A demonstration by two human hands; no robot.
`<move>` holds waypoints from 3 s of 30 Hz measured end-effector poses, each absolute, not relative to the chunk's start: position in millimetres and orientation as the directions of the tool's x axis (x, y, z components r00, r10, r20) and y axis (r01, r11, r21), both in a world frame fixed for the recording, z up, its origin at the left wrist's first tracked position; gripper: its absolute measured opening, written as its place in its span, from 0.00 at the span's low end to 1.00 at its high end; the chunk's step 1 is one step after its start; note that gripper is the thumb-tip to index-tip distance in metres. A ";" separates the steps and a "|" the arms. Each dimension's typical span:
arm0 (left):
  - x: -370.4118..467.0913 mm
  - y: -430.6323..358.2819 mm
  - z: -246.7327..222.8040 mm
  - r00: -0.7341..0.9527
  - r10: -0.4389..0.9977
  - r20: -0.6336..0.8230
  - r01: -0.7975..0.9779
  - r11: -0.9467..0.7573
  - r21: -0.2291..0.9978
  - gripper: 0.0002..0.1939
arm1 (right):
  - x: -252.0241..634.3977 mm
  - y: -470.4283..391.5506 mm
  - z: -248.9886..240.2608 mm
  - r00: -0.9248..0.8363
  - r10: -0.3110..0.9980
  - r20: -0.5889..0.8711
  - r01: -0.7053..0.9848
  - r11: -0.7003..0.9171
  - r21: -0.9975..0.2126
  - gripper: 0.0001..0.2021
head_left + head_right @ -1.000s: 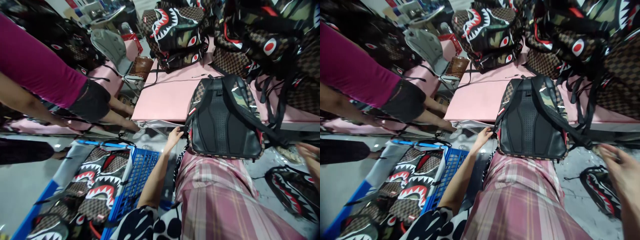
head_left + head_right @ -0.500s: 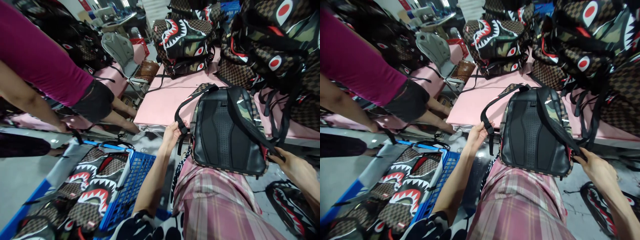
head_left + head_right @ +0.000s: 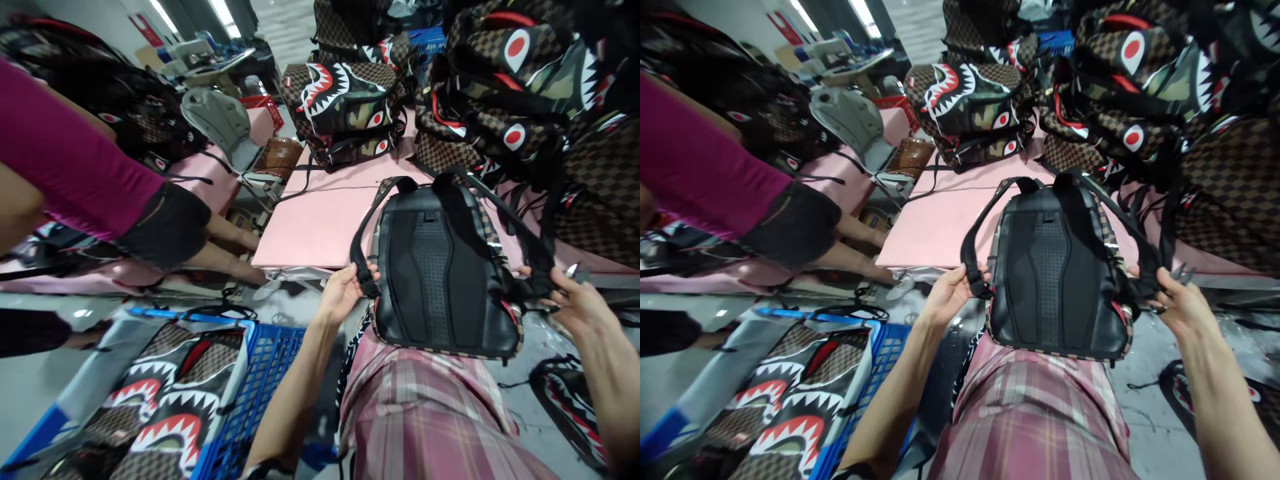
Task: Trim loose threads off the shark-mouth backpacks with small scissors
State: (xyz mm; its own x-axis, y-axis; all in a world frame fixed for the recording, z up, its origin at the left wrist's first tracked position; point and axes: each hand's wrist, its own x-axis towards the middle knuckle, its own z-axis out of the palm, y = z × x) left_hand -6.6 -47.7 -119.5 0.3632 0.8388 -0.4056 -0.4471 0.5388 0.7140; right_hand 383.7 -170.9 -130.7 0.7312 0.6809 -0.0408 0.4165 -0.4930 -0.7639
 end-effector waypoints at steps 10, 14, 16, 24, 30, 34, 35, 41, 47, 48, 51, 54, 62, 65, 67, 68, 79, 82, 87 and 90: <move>19.1 -59.6 -109.1 0.427 0.779 -0.459 -0.262 0.593 0.761 0.09 | 251.4 -152.5 -106.2 0.098 0.876 0.473 0.775 0.231 -0.588 0.09; 20.1 -58.9 -110.2 0.443 0.750 -0.492 -0.254 0.631 0.733 0.07 | 193.4 -113.4 -117.7 -0.178 0.846 0.503 0.619 0.493 -0.611 0.10; 20.1 -58.4 -112.2 0.440 0.742 -0.505 -0.261 0.644 0.719 0.06 | 183.3 -100.7 -124.6 -0.248 0.834 0.494 0.674 0.514 -0.530 0.10; 28.3 -61.8 -118.4 0.409 0.734 -0.542 -0.322 0.672 0.667 0.06 | 174.0 -96.7 -141.8 -0.277 0.795 0.540 0.712 0.547 -0.440 0.10; 26.7 -64.5 -108.9 0.448 0.733 -0.513 -0.276 0.659 0.700 0.05 | 181.0 -90.6 -141.9 0.177 0.975 0.136 0.238 0.091 -0.967 0.13; 23.1 -63.3 -110.9 0.442 0.736 -0.513 -0.283 0.657 0.699 0.07 | 212.0 -98.9 -135.9 0.150 0.976 0.160 0.621 0.033 -0.783 0.17; 22.6 -62.9 -112.2 0.443 0.738 -0.509 -0.285 0.654 0.701 0.07 | 217.9 -103.0 -134.5 0.109 0.978 0.180 0.721 0.047 -0.692 0.19; 22.6 -60.8 -116.2 0.461 0.737 -0.494 -0.281 0.649 0.707 0.07 | 217.7 -119.0 -128.3 -0.224 0.904 0.363 0.753 0.397 -0.525 0.13; 23.0 -61.2 -116.3 0.464 0.741 -0.485 -0.276 0.641 0.716 0.09 | 209.3 -112.6 -124.3 -0.278 0.816 0.506 0.840 0.463 -0.284 0.12; 23.0 -61.3 -116.3 0.462 0.743 -0.484 -0.277 0.640 0.717 0.09 | 209.2 -112.1 -124.2 -0.287 0.808 0.515 0.845 0.467 -0.261 0.11; 23.7 -61.4 -116.3 0.455 0.743 -0.490 -0.279 0.642 0.714 0.09 | 208.6 -112.3 -123.9 -0.310 0.793 0.525 0.844 0.484 -0.232 0.10; 25.3 -61.7 -115.9 0.450 0.738 -0.503 -0.275 0.650 0.708 0.08 | 206.4 -112.7 -123.2 -0.328 0.790 0.518 0.828 0.505 -0.245 0.11; 27.4 -61.8 -115.9 0.440 0.730 -0.523 -0.277 0.665 0.694 0.07 | 201.6 -109.0 -123.6 -0.302 0.815 0.495 0.772 0.513 -0.374 0.09; 24.4 -61.6 -118.0 0.442 0.737 -0.511 -0.283 0.655 0.701 0.07 | 206.1 -106.6 -129.7 -0.071 0.917 0.392 0.564 0.361 -0.742 0.09; 22.1 -62.0 -119.6 0.448 0.744 -0.496 -0.295 0.647 0.703 0.07 | 208.9 -105.9 -133.9 0.160 0.954 0.255 0.313 0.196 -0.929 0.11; 21.3 -62.3 -120.1 0.451 0.746 -0.489 -0.301 0.643 0.704 0.07 | 209.2 -106.3 -135.6 0.237 0.953 0.187 0.214 0.136 -0.967 0.13; 27.3 -67.8 -113.2 0.388 0.787 -0.481 -0.316 0.603 0.732 0.07 | 169.9 -111.1 -139.5 0.046 0.977 0.209 0.375 0.178 -0.910 0.07; 25.9 -68.6 -112.5 0.399 0.786 -0.472 -0.311 0.600 0.737 0.07 | 171.5 -112.2 -137.2 0.019 0.974 0.224 0.356 0.202 -0.912 0.08; 21.3 -66.9 -112.8 0.421 0.789 -0.448 -0.318 0.591 0.741 0.08 | 193.2 -134.9 -127.0 -0.013 0.999 0.050 0.013 0.050 -0.999 0.13; 20.6 -65.6 -113.7 0.423 0.795 -0.435 -0.305 0.577 0.758 0.09 | 202.9 -151.3 -121.2 -0.296 0.953 -0.068 0.056 -0.054 -0.997 0.15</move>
State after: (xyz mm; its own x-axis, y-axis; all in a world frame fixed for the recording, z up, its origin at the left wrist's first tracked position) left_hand 20.6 -65.6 -113.7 0.4230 0.7951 -0.4346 -0.3054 0.5766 0.7578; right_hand 202.9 -151.3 -121.2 -0.2963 0.9526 -0.0684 0.0560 -0.0542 -0.9970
